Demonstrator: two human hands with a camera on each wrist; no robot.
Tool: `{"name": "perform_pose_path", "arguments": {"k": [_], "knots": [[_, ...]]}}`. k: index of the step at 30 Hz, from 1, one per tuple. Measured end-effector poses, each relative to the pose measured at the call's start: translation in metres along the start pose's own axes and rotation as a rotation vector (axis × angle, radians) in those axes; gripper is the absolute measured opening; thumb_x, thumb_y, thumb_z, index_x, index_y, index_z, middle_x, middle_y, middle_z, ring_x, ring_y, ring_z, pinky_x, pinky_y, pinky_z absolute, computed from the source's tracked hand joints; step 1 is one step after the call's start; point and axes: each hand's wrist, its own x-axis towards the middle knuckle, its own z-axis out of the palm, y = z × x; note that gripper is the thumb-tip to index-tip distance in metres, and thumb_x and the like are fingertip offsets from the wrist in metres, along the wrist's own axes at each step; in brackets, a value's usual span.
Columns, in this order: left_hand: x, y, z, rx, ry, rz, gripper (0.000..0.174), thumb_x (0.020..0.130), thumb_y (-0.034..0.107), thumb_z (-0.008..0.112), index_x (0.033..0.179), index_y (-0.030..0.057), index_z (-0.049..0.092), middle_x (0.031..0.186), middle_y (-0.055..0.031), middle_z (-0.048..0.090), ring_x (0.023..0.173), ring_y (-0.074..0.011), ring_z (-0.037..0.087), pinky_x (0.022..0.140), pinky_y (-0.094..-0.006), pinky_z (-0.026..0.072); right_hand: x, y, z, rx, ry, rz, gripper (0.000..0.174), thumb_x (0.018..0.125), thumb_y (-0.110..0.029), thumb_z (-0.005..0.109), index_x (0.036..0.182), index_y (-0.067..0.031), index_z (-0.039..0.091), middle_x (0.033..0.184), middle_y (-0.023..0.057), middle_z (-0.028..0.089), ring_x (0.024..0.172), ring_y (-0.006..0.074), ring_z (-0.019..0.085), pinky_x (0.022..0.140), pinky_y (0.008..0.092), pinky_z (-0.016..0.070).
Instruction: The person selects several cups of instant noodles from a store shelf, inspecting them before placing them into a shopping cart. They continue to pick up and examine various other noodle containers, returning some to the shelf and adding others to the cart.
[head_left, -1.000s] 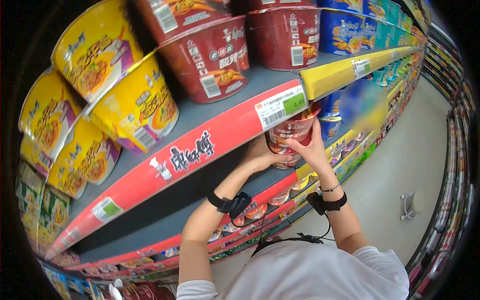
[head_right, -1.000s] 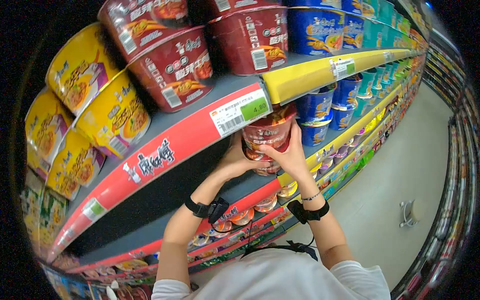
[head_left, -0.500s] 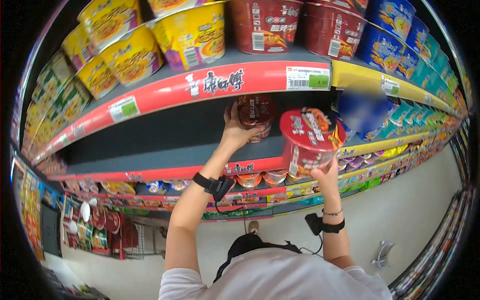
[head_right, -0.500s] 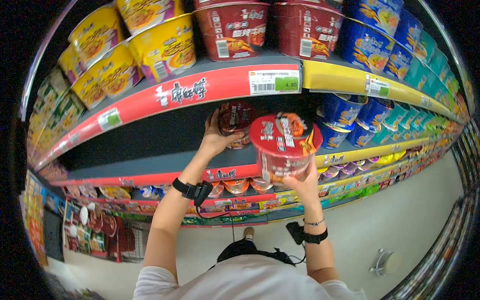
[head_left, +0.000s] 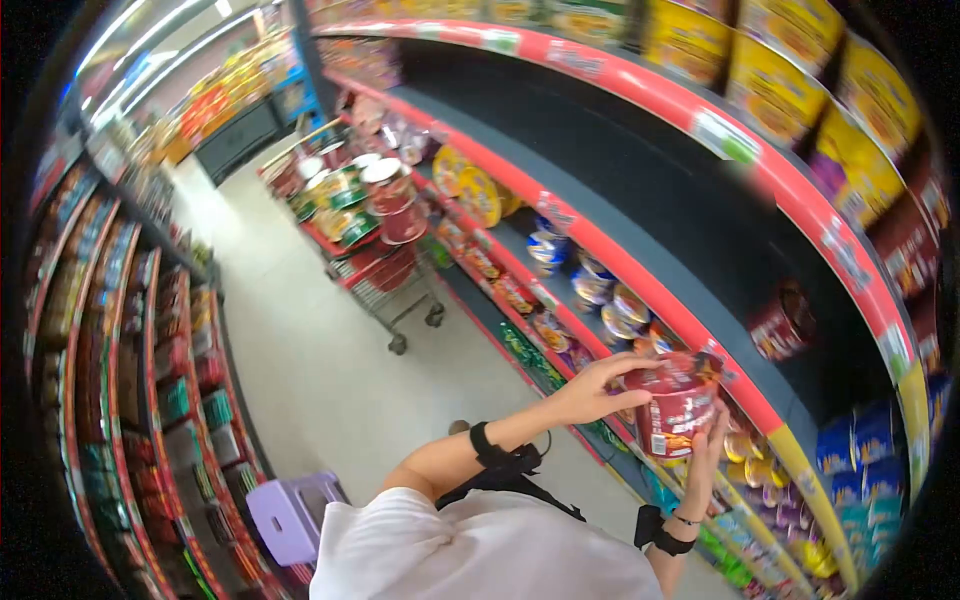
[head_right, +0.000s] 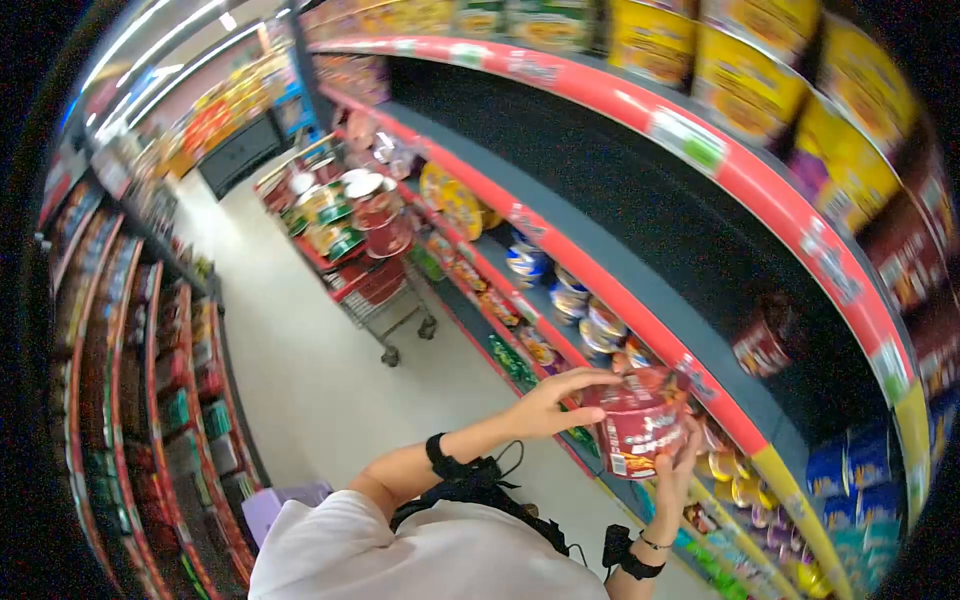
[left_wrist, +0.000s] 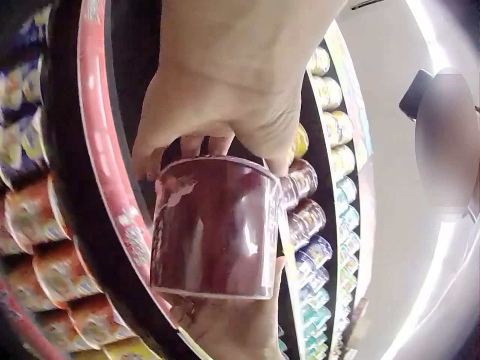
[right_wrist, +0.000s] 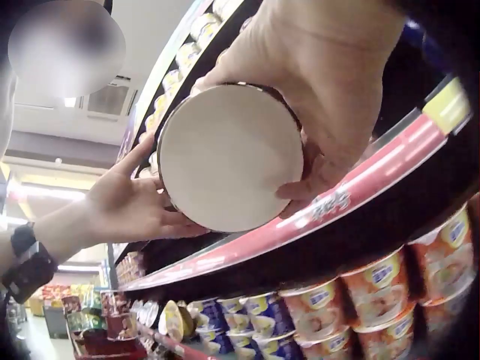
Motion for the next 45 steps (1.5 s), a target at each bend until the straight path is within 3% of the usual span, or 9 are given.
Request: {"name": "perform_pose_path", "arguments": {"k": [5,10,17,25,31,34,40,43,45], "knots": [[-0.085,-0.014,-0.108,-0.005,0.318,-0.164,0.042,0.095,0.029,0.058,0.130,0.0063,0.056,0.124,-0.0091,0.059,0.113,-0.0177,0.056,0.091,-0.0304,0.0471,0.039,0.029,0.132,-0.100,-0.414,0.016,0.078,0.091,-0.065,0.043,0.136,-0.0013,0.039,0.131,0.0121,0.043,0.127,0.0228,0.037,0.107,0.0363,0.0250],[-0.179,-0.026,-0.231,-0.204,0.859,-0.471,0.042,0.101,0.037,0.046,0.125,0.0044,0.059,0.115,-0.0047,0.063,0.104,-0.0134,0.060,0.090,-0.0305,0.0489,0.054,0.006,0.318,0.315,-0.751,0.162,0.096,0.080,-0.054,0.070,0.149,-0.0065,0.023,0.140,0.0115,0.042,0.125,0.0222,0.044,0.087,0.0303,0.0418],[-0.233,0.022,-0.334,-0.331,1.327,-0.349,0.056,0.100,0.050,0.038,0.116,-0.0008,0.057,0.110,-0.0098,0.065,0.100,-0.0173,0.063,0.093,-0.0343,0.0503,0.056,-0.008,0.506,0.307,-0.996,-0.071,0.124,0.062,-0.016,0.088,0.152,-0.0099,0.001,0.148,0.0165,0.029,0.134,0.0267,0.036,0.106,0.0403,0.0357],[-0.227,-0.001,-0.424,-0.235,1.286,-0.366,0.055,0.102,0.044,0.037,0.135,0.0012,0.043,0.127,-0.0114,0.055,0.115,-0.0239,0.055,0.100,-0.0418,0.0443,0.109,-0.005,0.622,0.248,-0.908,-0.235,0.122,0.061,-0.009,0.086,0.152,-0.0077,0.004,0.150,0.0145,0.025,0.137,0.0260,0.031,0.111,0.0406,0.0306],[-0.189,0.020,-0.496,0.143,1.303,-0.113,0.091,0.083,0.009,0.069,0.152,0.0123,0.010,0.154,-0.0115,0.010,0.137,-0.0315,0.029,0.108,-0.0441,0.0376,0.150,-0.043,0.701,0.017,-0.732,-0.553,0.109,0.059,-0.018,0.086,0.145,0.0027,0.022,0.144,0.0228,0.032,0.132,0.0390,0.033,0.109,0.0487,0.0296],[-0.178,0.018,-0.536,0.231,1.189,-0.166,0.093,0.082,0.008,0.069,0.152,0.0129,0.008,0.154,-0.0108,0.012,0.139,-0.0316,0.027,0.108,-0.0447,0.0370,0.162,-0.055,0.743,-0.099,-0.730,-0.788,0.104,0.059,-0.017,0.084,0.144,0.0025,0.027,0.144,0.0228,0.033,0.131,0.0412,0.032,0.108,0.0508,0.0277],[-0.181,-0.002,-0.615,0.048,1.249,-0.280,0.072,0.096,0.010,0.047,0.152,0.0037,0.002,0.155,-0.0204,0.015,0.140,-0.0281,0.026,0.111,-0.0351,0.0267,0.164,-0.056,0.816,-0.192,-0.730,-0.760,0.098,0.064,-0.015,0.082,0.144,0.0011,0.028,0.146,0.0235,0.029,0.132,0.0429,0.028,0.109,0.0512,0.0265],[-0.183,-0.017,-0.674,0.219,1.180,-0.232,0.068,0.099,0.015,0.046,0.152,0.0057,0.005,0.151,-0.0197,0.021,0.136,-0.0276,0.032,0.108,-0.0377,0.0350,0.167,-0.051,0.853,-0.073,-0.710,-0.585,0.094,0.070,-0.014,0.080,0.145,0.0012,0.024,0.147,0.0254,0.021,0.136,0.0439,0.025,0.111,0.0500,0.0266],[-0.179,-0.021,-0.718,-0.326,1.108,-0.233,0.062,0.101,0.021,0.044,0.151,0.0088,0.009,0.147,-0.0179,0.027,0.130,-0.0272,0.040,0.100,-0.0403,0.0455,0.168,-0.046,0.871,-0.091,-0.644,-0.542,0.095,0.069,-0.012,0.080,0.145,0.0003,0.025,0.147,0.0242,0.023,0.136,0.0418,0.026,0.111,0.0483,0.0277]]}}
